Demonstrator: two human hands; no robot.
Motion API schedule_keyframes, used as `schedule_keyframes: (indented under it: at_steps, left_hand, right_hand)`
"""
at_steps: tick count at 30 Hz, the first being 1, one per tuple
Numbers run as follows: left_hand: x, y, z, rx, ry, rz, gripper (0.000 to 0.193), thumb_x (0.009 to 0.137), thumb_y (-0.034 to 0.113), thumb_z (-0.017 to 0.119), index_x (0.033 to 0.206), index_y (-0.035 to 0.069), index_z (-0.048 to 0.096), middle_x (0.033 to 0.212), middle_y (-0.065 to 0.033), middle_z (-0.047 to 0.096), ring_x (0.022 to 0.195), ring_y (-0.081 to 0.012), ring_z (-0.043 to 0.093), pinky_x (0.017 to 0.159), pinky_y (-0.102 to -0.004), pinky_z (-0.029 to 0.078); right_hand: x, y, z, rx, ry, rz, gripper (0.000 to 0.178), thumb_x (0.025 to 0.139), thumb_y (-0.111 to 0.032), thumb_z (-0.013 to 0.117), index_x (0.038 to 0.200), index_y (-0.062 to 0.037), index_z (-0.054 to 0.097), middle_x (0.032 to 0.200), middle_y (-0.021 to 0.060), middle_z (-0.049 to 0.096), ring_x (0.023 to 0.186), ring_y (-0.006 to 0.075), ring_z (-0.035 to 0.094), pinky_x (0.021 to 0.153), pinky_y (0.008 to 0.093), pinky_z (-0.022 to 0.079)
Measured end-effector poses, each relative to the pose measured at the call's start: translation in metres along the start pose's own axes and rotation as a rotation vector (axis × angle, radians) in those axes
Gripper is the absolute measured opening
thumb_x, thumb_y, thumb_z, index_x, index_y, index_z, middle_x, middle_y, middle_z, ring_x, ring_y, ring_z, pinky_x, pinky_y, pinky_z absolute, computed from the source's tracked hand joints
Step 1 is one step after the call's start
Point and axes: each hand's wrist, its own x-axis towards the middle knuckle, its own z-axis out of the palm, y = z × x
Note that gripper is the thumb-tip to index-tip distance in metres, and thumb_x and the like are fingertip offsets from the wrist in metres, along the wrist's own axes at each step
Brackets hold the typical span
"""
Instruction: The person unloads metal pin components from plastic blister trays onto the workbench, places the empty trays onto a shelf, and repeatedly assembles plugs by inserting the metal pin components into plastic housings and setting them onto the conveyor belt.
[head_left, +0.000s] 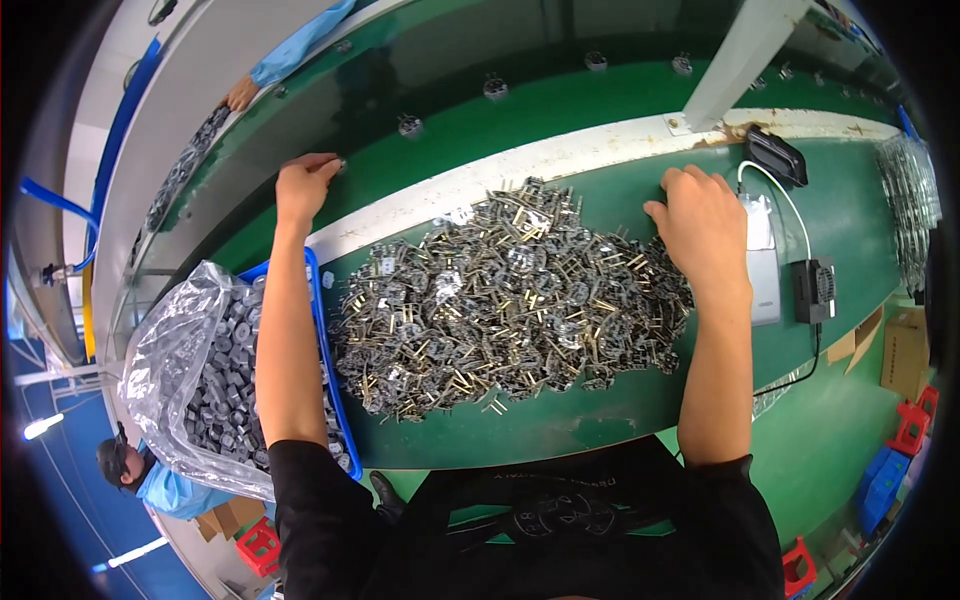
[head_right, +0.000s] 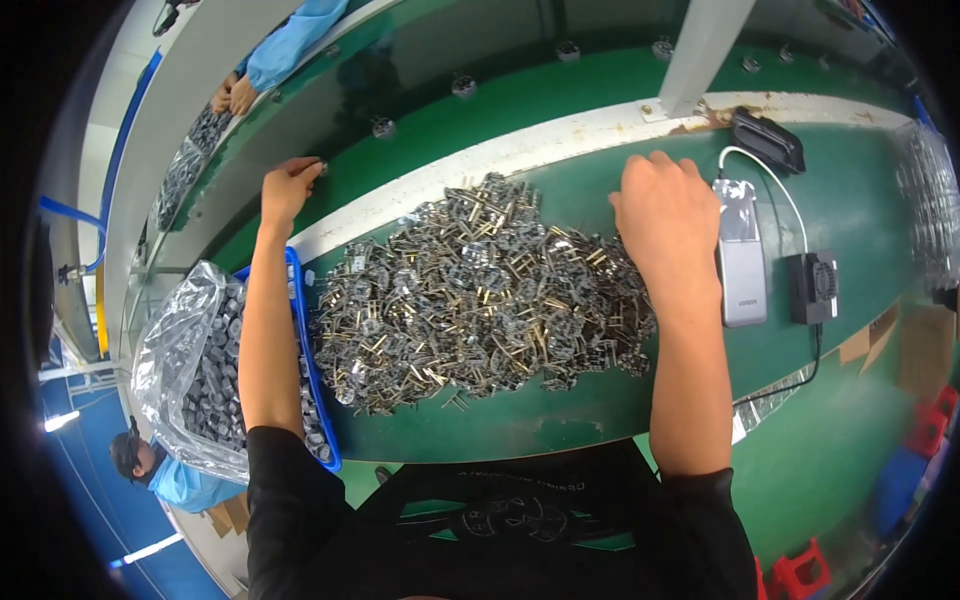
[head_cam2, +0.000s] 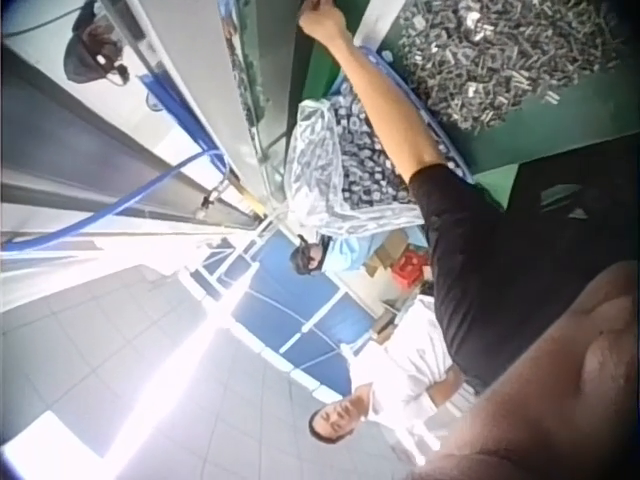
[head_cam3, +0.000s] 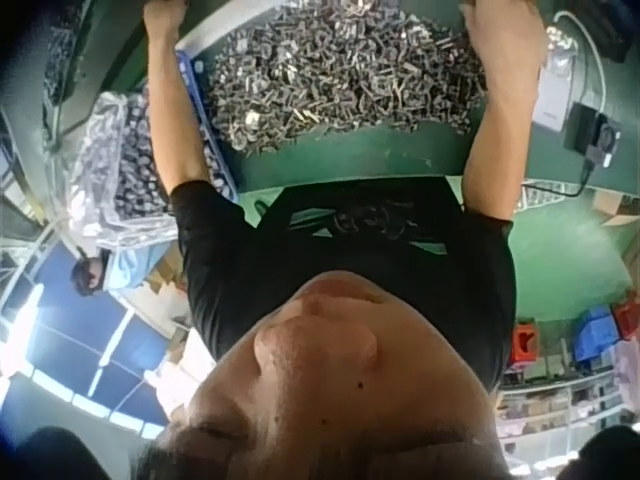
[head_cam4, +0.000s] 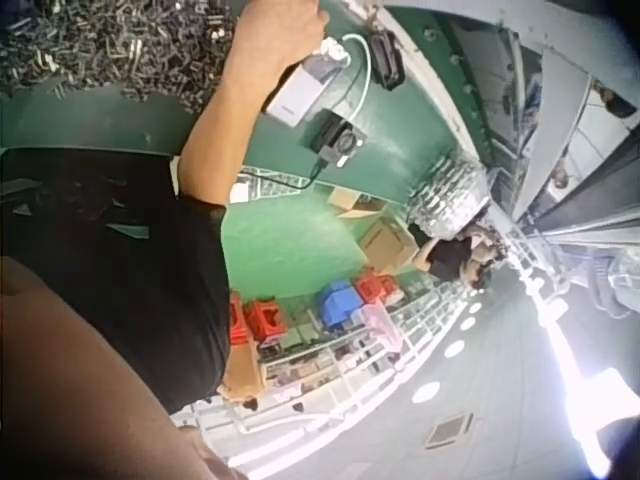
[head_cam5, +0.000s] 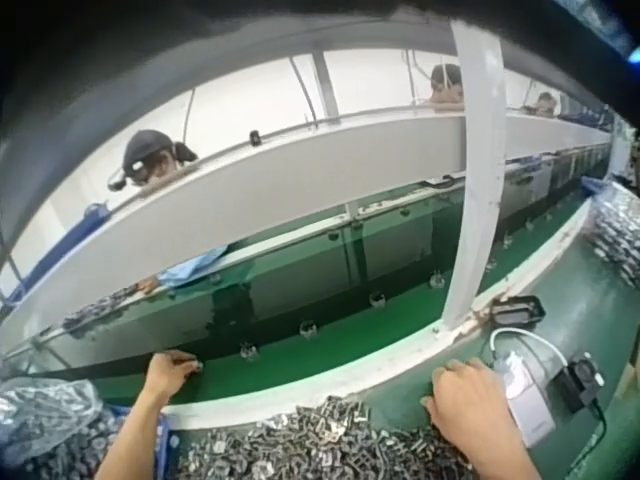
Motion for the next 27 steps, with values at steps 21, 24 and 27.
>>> schedule_keyframes:
  at_steps: [21, 24, 27]
  left_hand:
    - [-0.125, -0.016, -0.064, 0.537, 0.038, 0.228, 0.030, 0.066, 0.016, 0.074, 0.089, -0.002, 0.069, 0.090, -0.0193, 0.064, 0.087, -0.0349, 0.061, 0.081, -0.0404, 0.049]
    - [-0.129, -0.014, -0.065, 0.576, 0.110, 0.295, 0.028, 0.064, 0.014, 0.075, 0.086, -0.001, 0.068, 0.091, -0.0165, 0.063, 0.090, -0.0323, 0.058, 0.082, -0.0386, 0.049]
    - [-0.137, -0.015, -0.064, 0.561, 0.194, 0.380, 0.023, 0.063, 0.010, 0.074, 0.082, 0.000, 0.066, 0.094, -0.0121, 0.062, 0.093, -0.0292, 0.056, 0.083, -0.0379, 0.047]
  right_hand:
    - [-0.006, -0.050, -0.021, 1.040, -0.025, -0.164, 0.021, 0.078, 0.011, 0.060, 0.097, 0.0021, 0.064, 0.091, 0.0054, 0.058, 0.074, 0.0102, 0.056, 0.063, 0.0207, 0.046]
    - [-0.010, -0.058, -0.027, 1.049, -0.027, -0.213, 0.017, 0.079, 0.009, 0.063, 0.095, 0.0026, 0.066, 0.092, 0.0061, 0.060, 0.076, 0.0103, 0.057, 0.063, 0.0206, 0.047]
    - [-0.014, -0.062, -0.028, 1.042, -0.025, -0.275, 0.017, 0.078, 0.009, 0.064, 0.093, 0.0026, 0.067, 0.090, 0.0068, 0.061, 0.076, 0.0108, 0.058, 0.063, 0.0211, 0.047]
